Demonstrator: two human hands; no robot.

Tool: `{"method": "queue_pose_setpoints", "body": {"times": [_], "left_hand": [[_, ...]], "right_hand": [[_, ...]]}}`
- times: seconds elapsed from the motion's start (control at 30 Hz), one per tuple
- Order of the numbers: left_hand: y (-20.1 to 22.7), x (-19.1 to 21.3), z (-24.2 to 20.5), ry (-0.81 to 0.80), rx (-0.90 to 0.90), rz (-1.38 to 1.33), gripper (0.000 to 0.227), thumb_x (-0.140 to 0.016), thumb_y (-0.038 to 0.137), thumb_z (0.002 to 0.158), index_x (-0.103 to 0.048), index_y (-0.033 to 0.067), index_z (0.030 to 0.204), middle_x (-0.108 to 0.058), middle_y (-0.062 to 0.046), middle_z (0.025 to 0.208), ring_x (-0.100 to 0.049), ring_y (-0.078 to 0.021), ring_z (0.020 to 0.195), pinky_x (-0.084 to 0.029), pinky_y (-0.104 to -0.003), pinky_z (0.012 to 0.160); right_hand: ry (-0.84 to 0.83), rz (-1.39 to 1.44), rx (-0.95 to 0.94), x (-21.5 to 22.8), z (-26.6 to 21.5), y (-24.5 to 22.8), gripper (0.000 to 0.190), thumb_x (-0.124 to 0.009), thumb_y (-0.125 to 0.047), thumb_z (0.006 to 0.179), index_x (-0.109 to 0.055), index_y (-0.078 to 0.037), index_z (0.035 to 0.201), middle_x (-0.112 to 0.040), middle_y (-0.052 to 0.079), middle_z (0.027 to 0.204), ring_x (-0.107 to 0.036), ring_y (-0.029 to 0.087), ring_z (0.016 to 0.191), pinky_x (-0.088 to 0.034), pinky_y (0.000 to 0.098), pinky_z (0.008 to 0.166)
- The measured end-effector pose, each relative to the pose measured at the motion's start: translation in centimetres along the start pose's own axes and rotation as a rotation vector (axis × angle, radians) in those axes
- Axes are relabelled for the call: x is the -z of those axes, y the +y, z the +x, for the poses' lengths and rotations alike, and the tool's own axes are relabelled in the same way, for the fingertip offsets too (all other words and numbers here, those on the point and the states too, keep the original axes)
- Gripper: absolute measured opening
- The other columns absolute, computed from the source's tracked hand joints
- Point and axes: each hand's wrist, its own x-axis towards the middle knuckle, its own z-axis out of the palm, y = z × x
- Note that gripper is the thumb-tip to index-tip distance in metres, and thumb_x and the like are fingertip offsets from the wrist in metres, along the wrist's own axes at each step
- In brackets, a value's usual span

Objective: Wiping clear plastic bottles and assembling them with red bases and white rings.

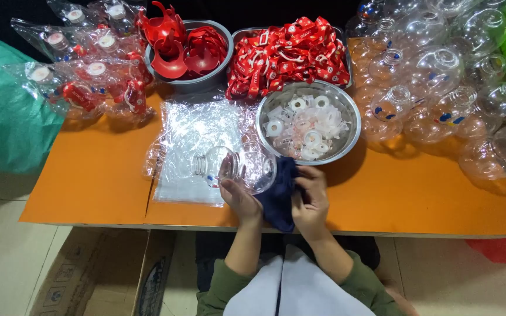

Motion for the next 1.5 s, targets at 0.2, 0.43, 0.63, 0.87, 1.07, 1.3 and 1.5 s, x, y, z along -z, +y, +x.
{"method": "queue_pose_setpoints", "body": {"times": [0.2, 0.43, 0.63, 0.87, 1.07, 1.3, 1.5], "left_hand": [[0.4, 2.5, 0.7, -0.200, -0.152, 0.214, 0.078, -0.074, 0.050, 0.090, -0.041, 0.0054, 0.144, -0.048, -0.017, 0.149, -0.040, -0.0218, 0.141, -0.028, -0.040, 0.119], [1.3, 3.0, -0.7, -0.121, -0.207, 0.462, 0.096, -0.096, 0.019, 0.069, -0.039, 0.0055, 0.145, -0.036, -0.016, 0.150, -0.036, -0.0320, 0.144, -0.020, -0.047, 0.124], [0.9, 2.4, -2.0, -0.199, -0.152, 0.587, 0.097, -0.097, 0.041, 0.062, -0.045, 0.0097, 0.138, -0.033, -0.017, 0.152, -0.036, -0.0431, 0.143, -0.024, -0.055, 0.122], [-2.5, 2.1, -1.4, -0.158, -0.328, 0.696, 0.090, -0.093, 0.048, 0.066, -0.045, 0.0114, 0.132, -0.044, -0.013, 0.147, -0.034, -0.0351, 0.137, -0.025, -0.051, 0.117], [-2.9, 1.9, -0.4, -0.180, -0.389, 0.862, 0.087, -0.093, 0.034, 0.071, -0.044, 0.0091, 0.138, -0.042, -0.015, 0.151, -0.035, -0.0398, 0.136, -0.027, -0.057, 0.114], [-1.6, 2.2, -0.4, -0.259, -0.419, 0.850, 0.102, -0.092, 0.036, 0.072, -0.036, 0.0032, 0.150, -0.035, -0.020, 0.157, -0.030, -0.0436, 0.141, -0.023, -0.058, 0.118], [-2.0, 3.4, -0.4, -0.265, -0.421, 0.755, 0.099, -0.083, 0.043, 0.082, -0.027, 0.0037, 0.154, -0.026, -0.020, 0.160, -0.023, -0.0412, 0.148, -0.019, -0.055, 0.121]], "right_hand": [[-0.189, -0.282, 0.168, 1.5, -1.6, 1.9, 0.019, -0.071, 0.010, 0.076, -0.074, -0.009, 0.077, -0.065, 0.004, 0.090, -0.065, 0.031, 0.106, -0.047, 0.0424, 0.106], [-0.783, -0.702, -0.086, 3.8, -4.6, 5.4, 0.050, -0.075, -0.033, 0.078, -0.071, -0.015, 0.124, -0.063, 0.003, 0.132, -0.044, 0.029, 0.124, -0.027, 0.0528, 0.105], [-0.724, -0.847, -0.029, 6.6, -3.3, 9.7, 0.053, -0.068, -0.011, 0.067, -0.074, -0.019, 0.119, -0.067, -0.001, 0.128, -0.050, 0.032, 0.123, -0.041, 0.0451, 0.099], [-0.676, -0.641, -0.165, 6.5, -1.6, 8.6, 0.053, -0.066, -0.008, 0.073, -0.071, -0.006, 0.125, -0.069, 0.013, 0.118, -0.054, 0.035, 0.119, -0.045, 0.0448, 0.102], [-0.713, -0.555, -0.081, 7.5, -1.6, 7.2, 0.077, -0.081, -0.053, 0.077, -0.063, -0.010, 0.138, -0.064, 0.014, 0.129, -0.043, 0.041, 0.135, -0.027, 0.0547, 0.117], [-0.739, -0.537, -0.080, 8.0, 1.7, 1.8, 0.062, -0.078, -0.045, 0.087, -0.063, -0.016, 0.140, -0.060, 0.010, 0.140, -0.040, 0.041, 0.142, -0.025, 0.0600, 0.118], [-0.715, -0.514, -0.013, 7.2, 4.7, -0.4, 0.046, -0.077, -0.036, 0.088, -0.071, -0.017, 0.130, -0.068, 0.007, 0.128, -0.056, 0.034, 0.130, -0.042, 0.0467, 0.112]]}}
